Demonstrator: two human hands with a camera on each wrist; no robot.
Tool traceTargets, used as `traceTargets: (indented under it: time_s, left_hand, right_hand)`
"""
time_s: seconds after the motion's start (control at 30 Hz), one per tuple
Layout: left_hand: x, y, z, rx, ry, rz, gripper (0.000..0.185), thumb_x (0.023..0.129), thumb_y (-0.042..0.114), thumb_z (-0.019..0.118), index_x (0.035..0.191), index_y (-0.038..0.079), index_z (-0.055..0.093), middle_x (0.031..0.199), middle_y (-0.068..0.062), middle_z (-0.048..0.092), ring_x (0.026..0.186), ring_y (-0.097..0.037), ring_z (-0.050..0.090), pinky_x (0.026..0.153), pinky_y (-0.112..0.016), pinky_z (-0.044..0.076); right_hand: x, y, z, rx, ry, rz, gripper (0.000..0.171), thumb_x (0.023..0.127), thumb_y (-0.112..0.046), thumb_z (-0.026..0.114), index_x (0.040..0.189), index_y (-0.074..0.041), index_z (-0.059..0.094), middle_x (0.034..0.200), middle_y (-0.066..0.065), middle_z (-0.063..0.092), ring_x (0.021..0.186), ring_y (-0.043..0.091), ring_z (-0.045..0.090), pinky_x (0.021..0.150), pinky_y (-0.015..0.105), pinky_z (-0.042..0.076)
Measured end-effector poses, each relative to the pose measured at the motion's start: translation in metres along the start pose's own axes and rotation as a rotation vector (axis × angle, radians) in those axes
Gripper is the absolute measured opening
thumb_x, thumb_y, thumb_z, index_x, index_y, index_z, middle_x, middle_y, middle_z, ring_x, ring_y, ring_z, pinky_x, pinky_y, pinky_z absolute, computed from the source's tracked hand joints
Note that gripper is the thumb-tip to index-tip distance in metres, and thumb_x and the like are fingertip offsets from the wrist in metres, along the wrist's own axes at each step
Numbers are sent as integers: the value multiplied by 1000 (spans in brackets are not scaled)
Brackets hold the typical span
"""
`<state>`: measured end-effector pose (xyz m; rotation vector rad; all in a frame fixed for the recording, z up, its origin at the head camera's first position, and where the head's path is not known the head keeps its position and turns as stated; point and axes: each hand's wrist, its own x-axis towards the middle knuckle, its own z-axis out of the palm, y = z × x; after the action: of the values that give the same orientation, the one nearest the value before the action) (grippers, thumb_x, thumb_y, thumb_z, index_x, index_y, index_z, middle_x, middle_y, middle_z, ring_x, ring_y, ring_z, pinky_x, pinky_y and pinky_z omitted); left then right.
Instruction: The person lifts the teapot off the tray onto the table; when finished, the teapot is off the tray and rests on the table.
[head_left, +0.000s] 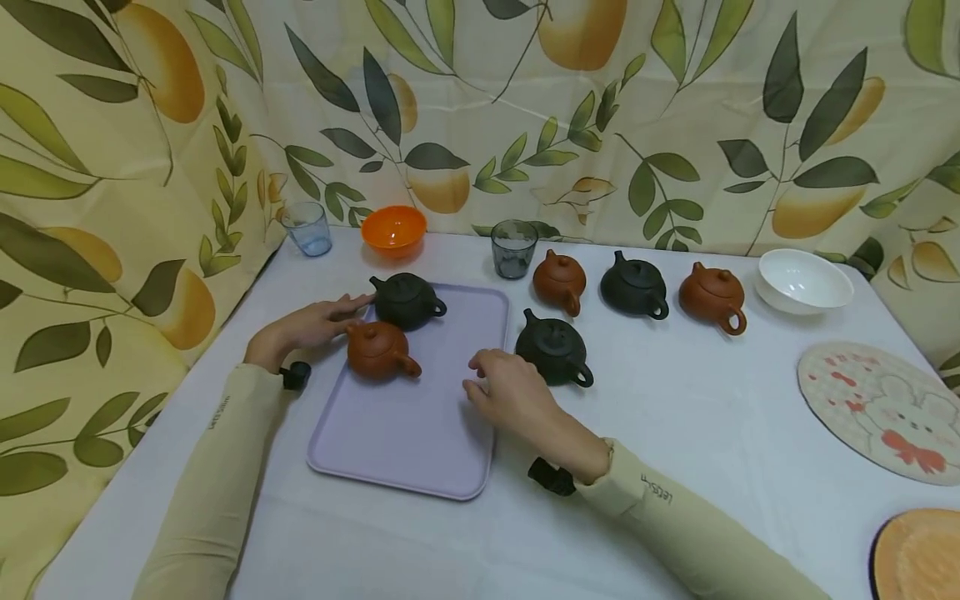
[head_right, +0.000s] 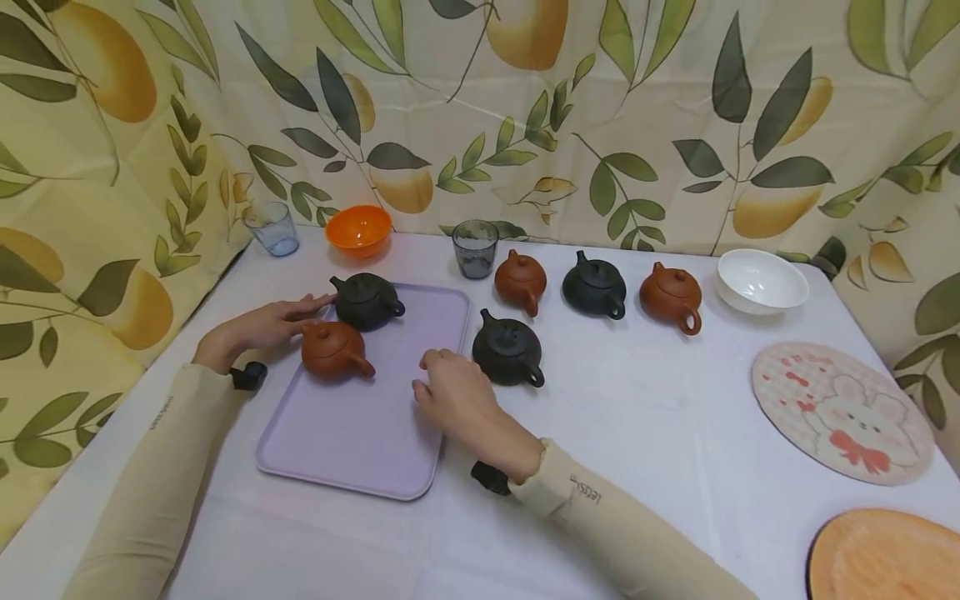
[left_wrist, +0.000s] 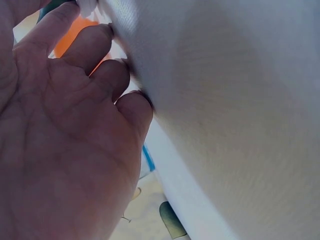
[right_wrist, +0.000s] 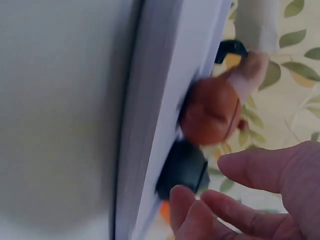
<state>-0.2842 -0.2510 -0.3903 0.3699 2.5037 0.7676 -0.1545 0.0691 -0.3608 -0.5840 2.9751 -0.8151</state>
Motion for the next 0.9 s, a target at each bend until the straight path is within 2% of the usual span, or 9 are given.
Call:
traceTargets:
  time_s: [0.17,0.37,0.5,0.57,0.7,0.8,0.9]
  left_hand:
    - [2,3,1,22,1,18,54,104,36,43,155,32,26,163,-16,12,151,-36,6,119,-61,5]
    - [5,5,2,21,6,19,54,104,36,43,155,33,26,163,-16,12,151,-36,6,119,-61,5]
    - [6,5,1,27,5,0,54,104,37,43,154,35,26,163,-15,12,151,-35,6,118,-61,5]
    - [6,4,0,31,2,-6,54,104,37,43,154,35,25,163,-15,11,151,-35,6,118,-62,5]
    - [5,0,-1,39,-1,-9,54,104,37,43,154,36,25,163,-15,11,151,-35,5,118,-62,5]
    - [4,-3,-1,36,2,-14,55,103,39,44,154,36,25,163,-15,11,151,-35,5,118,-62,5]
    - [4,-4,-2,28,2,-15,57,102,41,46,155,35,25,163,-15,11,151,-35,5,118,-62,5]
  right_hand:
    - [14,-9,16,95,-17,-45,26,90,-12,66,113,-1,68,108,11,70,79,19,65,75,38,54]
    - [27,-14,28,201,-63,-43,32,90,-9,66,121,-1,62,115,11,68,76,15,64,72,32,52]
    - [32,-14,30,338,-183,-76,52,90,-6,66,138,-2,49,126,12,64,75,11,62,70,26,51]
    - [34,-13,31,434,-270,-79,62,90,-6,67,146,-3,39,123,15,64,77,11,63,70,24,51]
    - [37,-13,36,636,-379,-51,65,92,-3,64,148,-4,32,127,18,58,89,15,66,75,23,52]
    - [40,-15,39,712,-356,-16,57,93,-1,61,144,-1,36,132,18,54,97,21,66,80,25,52]
    - [39,-16,39,673,-275,12,46,93,-2,62,136,1,46,119,17,62,95,22,66,79,25,53]
